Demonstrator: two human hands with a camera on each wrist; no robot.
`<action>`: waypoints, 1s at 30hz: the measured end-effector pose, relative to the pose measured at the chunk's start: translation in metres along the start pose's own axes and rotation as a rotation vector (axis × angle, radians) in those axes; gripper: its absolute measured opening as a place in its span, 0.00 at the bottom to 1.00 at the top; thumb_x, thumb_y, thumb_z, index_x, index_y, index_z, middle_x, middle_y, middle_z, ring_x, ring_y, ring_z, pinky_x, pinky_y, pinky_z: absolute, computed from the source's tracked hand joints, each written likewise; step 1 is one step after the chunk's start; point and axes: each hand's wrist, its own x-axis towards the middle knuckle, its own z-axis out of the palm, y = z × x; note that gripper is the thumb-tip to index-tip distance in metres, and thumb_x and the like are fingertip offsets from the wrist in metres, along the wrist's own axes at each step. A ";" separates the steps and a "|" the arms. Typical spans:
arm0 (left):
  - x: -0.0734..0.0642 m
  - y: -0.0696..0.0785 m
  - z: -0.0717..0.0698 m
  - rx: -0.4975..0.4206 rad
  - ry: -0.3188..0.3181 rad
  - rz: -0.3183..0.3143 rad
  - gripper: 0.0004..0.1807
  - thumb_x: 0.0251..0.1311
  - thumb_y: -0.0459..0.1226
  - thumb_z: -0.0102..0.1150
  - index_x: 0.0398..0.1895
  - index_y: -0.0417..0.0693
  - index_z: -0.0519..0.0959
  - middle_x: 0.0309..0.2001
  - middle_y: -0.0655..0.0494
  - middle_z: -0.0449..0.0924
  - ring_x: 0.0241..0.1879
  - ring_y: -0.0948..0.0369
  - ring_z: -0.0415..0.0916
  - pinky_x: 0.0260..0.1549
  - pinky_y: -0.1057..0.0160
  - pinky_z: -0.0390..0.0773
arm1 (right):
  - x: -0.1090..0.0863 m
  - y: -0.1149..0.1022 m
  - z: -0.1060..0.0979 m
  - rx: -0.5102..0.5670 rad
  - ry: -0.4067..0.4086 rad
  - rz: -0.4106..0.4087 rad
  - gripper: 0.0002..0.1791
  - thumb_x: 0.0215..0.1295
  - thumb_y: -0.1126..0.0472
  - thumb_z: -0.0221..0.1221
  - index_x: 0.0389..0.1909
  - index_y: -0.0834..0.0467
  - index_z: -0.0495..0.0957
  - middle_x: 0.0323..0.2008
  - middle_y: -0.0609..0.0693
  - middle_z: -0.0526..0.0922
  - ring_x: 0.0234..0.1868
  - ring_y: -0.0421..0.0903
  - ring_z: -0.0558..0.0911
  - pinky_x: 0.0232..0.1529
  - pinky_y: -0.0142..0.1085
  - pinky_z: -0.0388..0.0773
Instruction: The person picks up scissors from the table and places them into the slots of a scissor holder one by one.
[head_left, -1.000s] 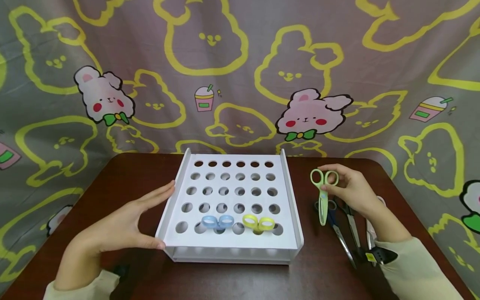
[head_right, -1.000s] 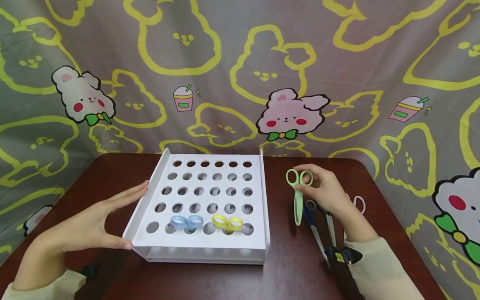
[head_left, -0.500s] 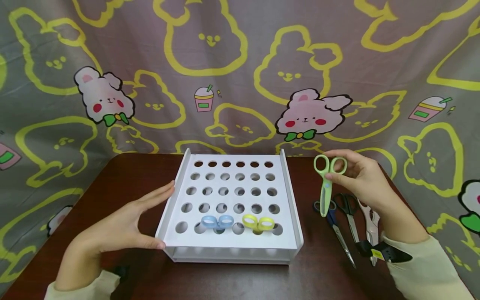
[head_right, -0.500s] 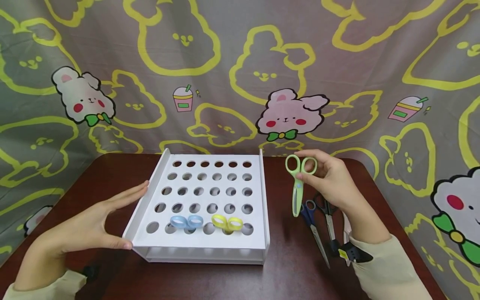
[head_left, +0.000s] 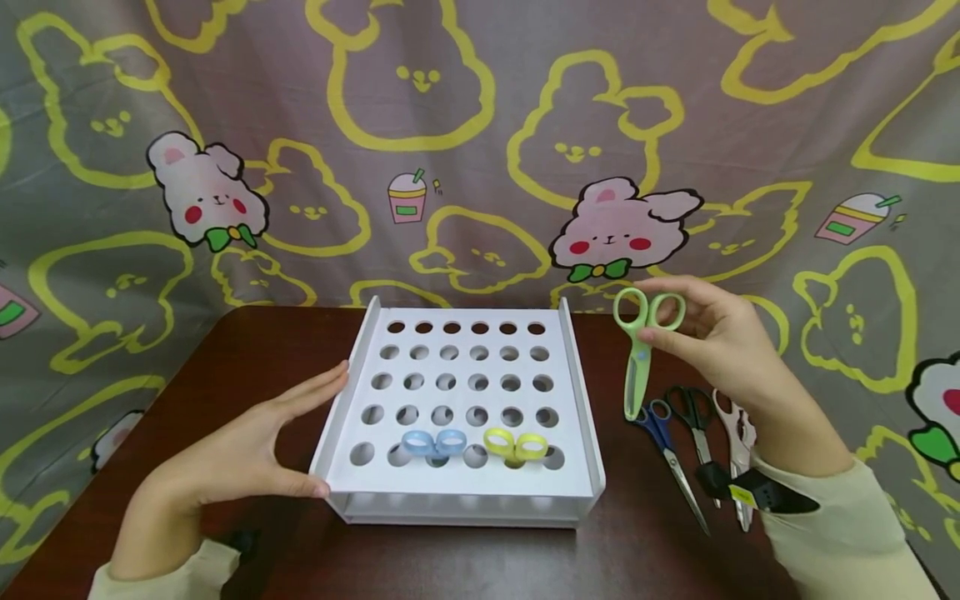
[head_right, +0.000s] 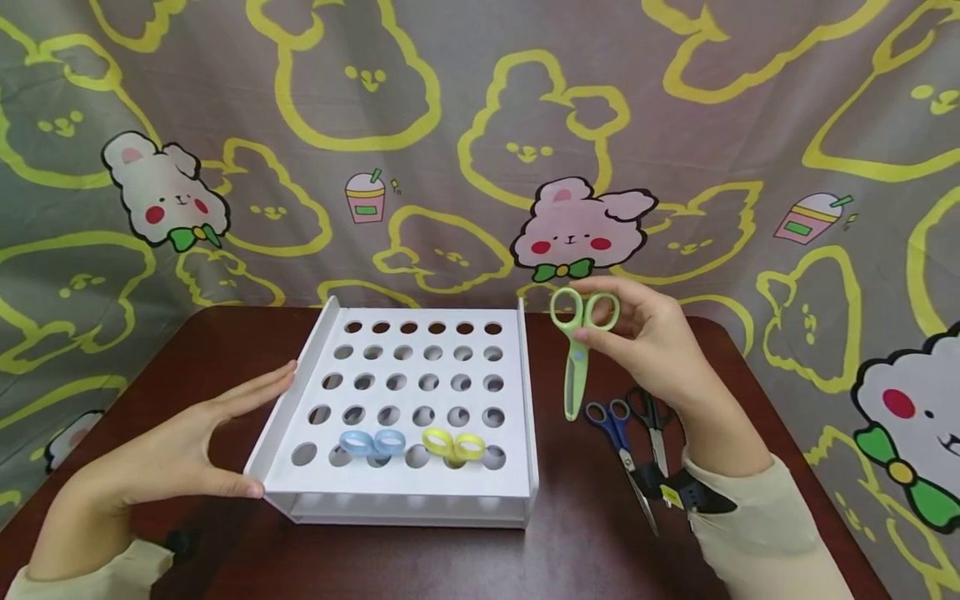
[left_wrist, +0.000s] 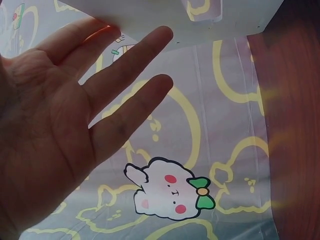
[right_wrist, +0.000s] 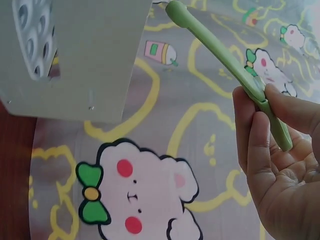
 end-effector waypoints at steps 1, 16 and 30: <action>0.000 0.000 0.000 -0.006 0.000 -0.001 0.62 0.39 0.47 0.81 0.79 0.62 0.53 0.79 0.60 0.52 0.72 0.81 0.47 0.60 0.83 0.51 | 0.001 -0.002 0.002 0.004 -0.002 -0.006 0.27 0.57 0.74 0.67 0.58 0.56 0.78 0.29 0.43 0.76 0.21 0.40 0.75 0.23 0.32 0.68; 0.000 -0.001 0.000 -0.007 -0.001 -0.003 0.62 0.39 0.46 0.81 0.79 0.62 0.53 0.79 0.60 0.52 0.72 0.81 0.47 0.60 0.82 0.52 | 0.025 -0.028 0.023 0.055 -0.053 -0.054 0.25 0.58 0.72 0.68 0.57 0.58 0.79 0.30 0.46 0.78 0.23 0.42 0.76 0.26 0.30 0.71; -0.001 0.000 0.000 0.011 -0.004 -0.010 0.62 0.39 0.47 0.81 0.79 0.63 0.53 0.79 0.61 0.52 0.72 0.81 0.47 0.61 0.79 0.55 | 0.054 -0.053 0.048 0.170 -0.157 -0.127 0.24 0.56 0.76 0.66 0.56 0.65 0.78 0.27 0.47 0.78 0.26 0.42 0.77 0.28 0.30 0.72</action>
